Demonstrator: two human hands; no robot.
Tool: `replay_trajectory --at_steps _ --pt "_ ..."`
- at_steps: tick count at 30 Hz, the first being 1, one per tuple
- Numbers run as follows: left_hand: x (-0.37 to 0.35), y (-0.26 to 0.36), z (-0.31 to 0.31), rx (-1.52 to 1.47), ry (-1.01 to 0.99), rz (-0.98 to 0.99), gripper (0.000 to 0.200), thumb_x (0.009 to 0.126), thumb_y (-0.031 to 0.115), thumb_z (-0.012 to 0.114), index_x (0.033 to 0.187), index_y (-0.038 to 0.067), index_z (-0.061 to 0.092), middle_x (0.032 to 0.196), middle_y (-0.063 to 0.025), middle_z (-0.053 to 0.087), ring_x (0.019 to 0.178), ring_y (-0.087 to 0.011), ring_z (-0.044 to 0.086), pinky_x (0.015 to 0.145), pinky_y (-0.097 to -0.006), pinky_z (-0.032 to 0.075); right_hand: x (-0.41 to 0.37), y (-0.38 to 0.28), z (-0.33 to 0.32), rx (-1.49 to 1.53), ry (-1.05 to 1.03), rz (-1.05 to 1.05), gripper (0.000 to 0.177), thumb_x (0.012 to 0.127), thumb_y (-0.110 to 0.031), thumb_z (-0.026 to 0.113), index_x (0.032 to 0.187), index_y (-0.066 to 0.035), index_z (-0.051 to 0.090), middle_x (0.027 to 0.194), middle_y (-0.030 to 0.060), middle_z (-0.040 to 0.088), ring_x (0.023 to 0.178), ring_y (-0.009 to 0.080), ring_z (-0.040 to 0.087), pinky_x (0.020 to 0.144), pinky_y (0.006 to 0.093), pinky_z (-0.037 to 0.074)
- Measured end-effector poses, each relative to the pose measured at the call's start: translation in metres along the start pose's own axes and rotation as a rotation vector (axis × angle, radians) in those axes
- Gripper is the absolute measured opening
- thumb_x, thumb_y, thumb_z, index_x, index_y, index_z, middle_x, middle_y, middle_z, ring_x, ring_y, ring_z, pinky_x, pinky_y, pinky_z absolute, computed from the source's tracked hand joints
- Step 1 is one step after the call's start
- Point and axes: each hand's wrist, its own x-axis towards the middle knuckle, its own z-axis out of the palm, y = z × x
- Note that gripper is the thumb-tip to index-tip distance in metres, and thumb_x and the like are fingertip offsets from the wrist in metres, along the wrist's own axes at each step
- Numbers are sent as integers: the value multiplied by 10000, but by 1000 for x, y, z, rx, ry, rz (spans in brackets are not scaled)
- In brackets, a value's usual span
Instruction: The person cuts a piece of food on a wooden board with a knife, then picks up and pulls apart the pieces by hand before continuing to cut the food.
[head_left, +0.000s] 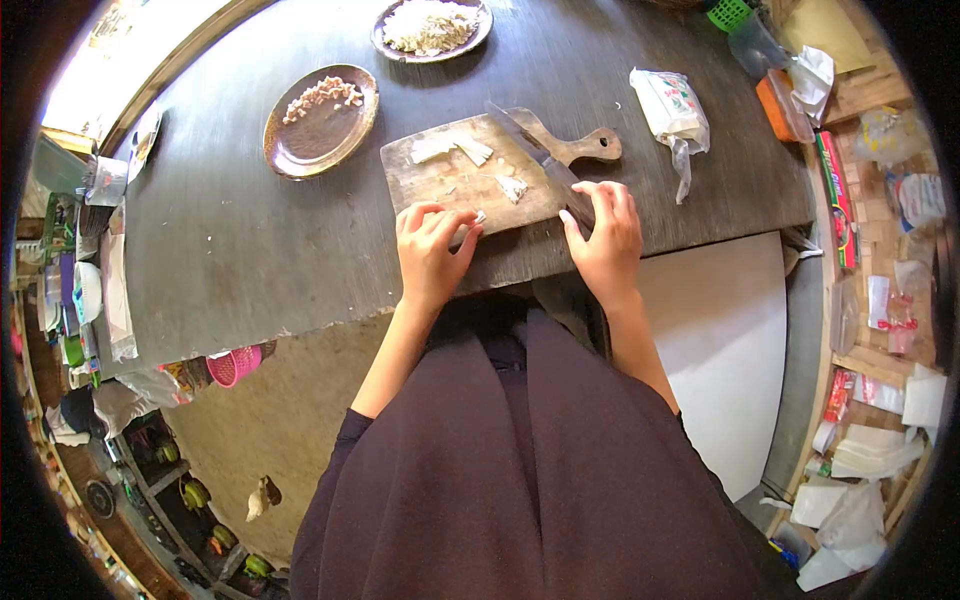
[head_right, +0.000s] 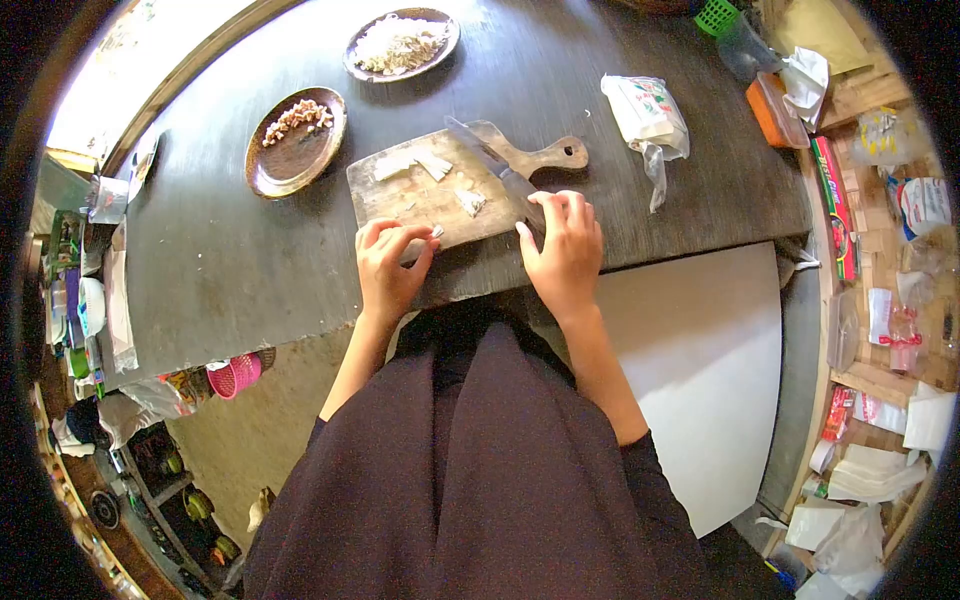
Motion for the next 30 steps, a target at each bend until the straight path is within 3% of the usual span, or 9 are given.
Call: replay_trajectory --at_steps 5,11,13,14,15,18,21,26,30 --pt "-4 2 3 38 -11 -18 203 760 168 850 939 162 754 892 32 745 997 -248 629 983 -424 406 6 9 18 56 -68 49 399 841 -163 767 1193 -120 584 1064 118 610 1017 334 625 857 447 502" --pt "-3 5 3 32 47 -78 227 759 198 856 962 179 755 997 8 722 1075 -262 577 989 -422 392 2 -1 16 38 -146 107 481 916 -159 697 1358 -105 513 1114 175 639 960 402 675 808 486 551" --pt "-4 6 2 57 52 -102 223 760 219 858 957 187 758 1047 0 690 1101 -269 553 993 -428 380 -8 -2 12 233 33 38 502 955 -140 636 1432 -104 483 1221 201 645 1021 434 672 837 491 561" --pt "-5 5 3 59 51 -110 223 760 219 858 957 187 758 1047 0 690 1101 -269 553 993 -428 380 -13 -4 8 345 52 32 480 975 -124 597 1442 -83 493 1310 221 635 1110 437 662 916 453 551" --pt "-5 4 4 73 44 -105 216 760 224 858 950 191 760 1049 2 682 1102 -272 549 992 -433 375 -19 -6 0 346 44 34 480 975 -124 597 1442 -83 493 1310 221 635 1110 437 662 916 453 551" --pt "-8 5 6 97 42 -89 199 763 228 856 936 198 763 1048 6 671 1103 -275 546 992 -440 365 -36 -19 -26 628 -220 146 436 985 -111 611 1410 -42 548 1327 218 652 1175 394 664 1005 392 507" --pt "-8 3 9 104 68 -53 176 771 223 842 930 206 767 1035 23 666 1106 -276 545 988 -441 353 -56 -14 -33 654 -352 102 450 979 -106 626 1419 -45 548 1325 218 655 1171 394 665 998 398 511" --pt "-11 0 9 102 58 20 171 782 221 831 944 232 775 1017 49 664 1114 -277 545 985 -438 345 -78 -13 -32 560 -378 126 466 977 -155 642 1437 -161 573 1247 202 688 1099 401 679 922 416 546" --pt "-13 0 8 96 22 0 179 784 210 832 951 244 777 1014 52 663 1116 -276 546 991 -436 346 -83 -8 -30 512 -372 94 469 975 -168 649 1439 -186 576 1195 185 710 1026 389 702 870 426 560"
